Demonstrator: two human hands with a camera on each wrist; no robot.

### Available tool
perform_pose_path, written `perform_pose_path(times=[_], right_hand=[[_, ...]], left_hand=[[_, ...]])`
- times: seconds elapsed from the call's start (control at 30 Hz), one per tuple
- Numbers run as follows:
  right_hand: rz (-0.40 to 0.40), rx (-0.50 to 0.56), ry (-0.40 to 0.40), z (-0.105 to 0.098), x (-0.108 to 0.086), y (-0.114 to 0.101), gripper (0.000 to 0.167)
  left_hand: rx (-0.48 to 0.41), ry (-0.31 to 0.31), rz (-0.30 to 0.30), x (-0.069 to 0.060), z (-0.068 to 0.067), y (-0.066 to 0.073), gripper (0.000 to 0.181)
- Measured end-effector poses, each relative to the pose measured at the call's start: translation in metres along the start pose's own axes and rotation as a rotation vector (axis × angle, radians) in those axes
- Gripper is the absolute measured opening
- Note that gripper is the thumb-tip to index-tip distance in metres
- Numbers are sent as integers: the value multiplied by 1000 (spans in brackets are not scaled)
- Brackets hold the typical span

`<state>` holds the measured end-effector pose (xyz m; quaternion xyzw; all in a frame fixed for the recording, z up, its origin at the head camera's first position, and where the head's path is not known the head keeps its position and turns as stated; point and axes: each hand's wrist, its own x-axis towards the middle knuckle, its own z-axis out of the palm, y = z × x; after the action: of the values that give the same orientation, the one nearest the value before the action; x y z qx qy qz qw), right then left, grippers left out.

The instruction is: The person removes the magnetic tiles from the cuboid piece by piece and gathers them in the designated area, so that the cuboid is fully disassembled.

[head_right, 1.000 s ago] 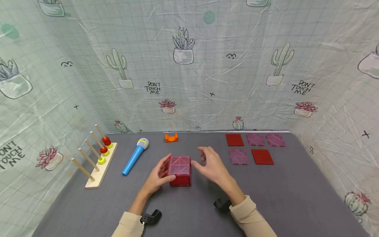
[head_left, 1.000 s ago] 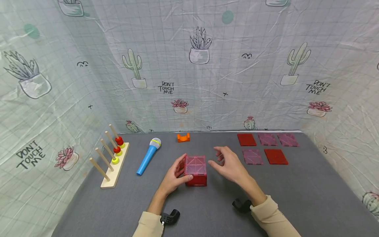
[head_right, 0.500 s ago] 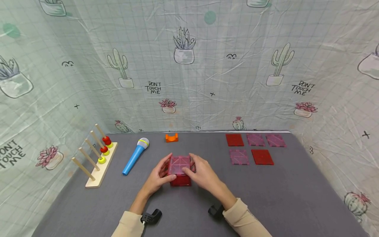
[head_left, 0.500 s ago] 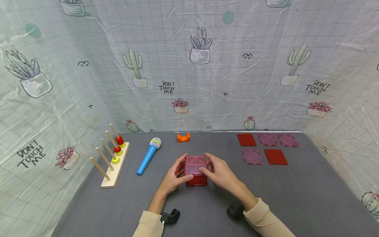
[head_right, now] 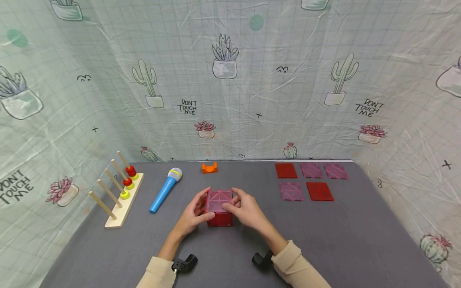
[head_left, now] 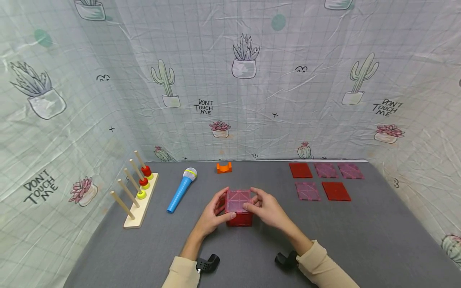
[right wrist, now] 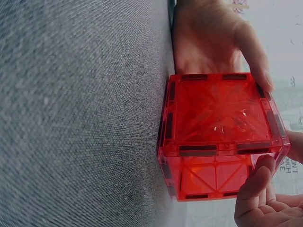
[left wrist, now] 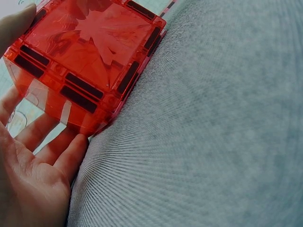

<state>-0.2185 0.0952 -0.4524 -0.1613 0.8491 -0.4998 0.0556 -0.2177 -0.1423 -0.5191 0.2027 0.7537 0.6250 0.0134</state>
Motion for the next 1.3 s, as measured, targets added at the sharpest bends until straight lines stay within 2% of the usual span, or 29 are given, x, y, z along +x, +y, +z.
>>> perform_pose_path(times=[0.4,0.6,0.83,1.3], right_hand=[[31,68,-47,-2,2,2,66],[41,87,-51,-1,2,2,67],[78,157,-56,-1,1,1,70],[46,160,-68,-2,-1,0,66]], left_hand=[[-5,-1,3,0,0,0,79],[-3,0,1,1,0,-1,79],[-1,0,0,0,0,0,79],[-8,2,-7,-1,1,3,80]])
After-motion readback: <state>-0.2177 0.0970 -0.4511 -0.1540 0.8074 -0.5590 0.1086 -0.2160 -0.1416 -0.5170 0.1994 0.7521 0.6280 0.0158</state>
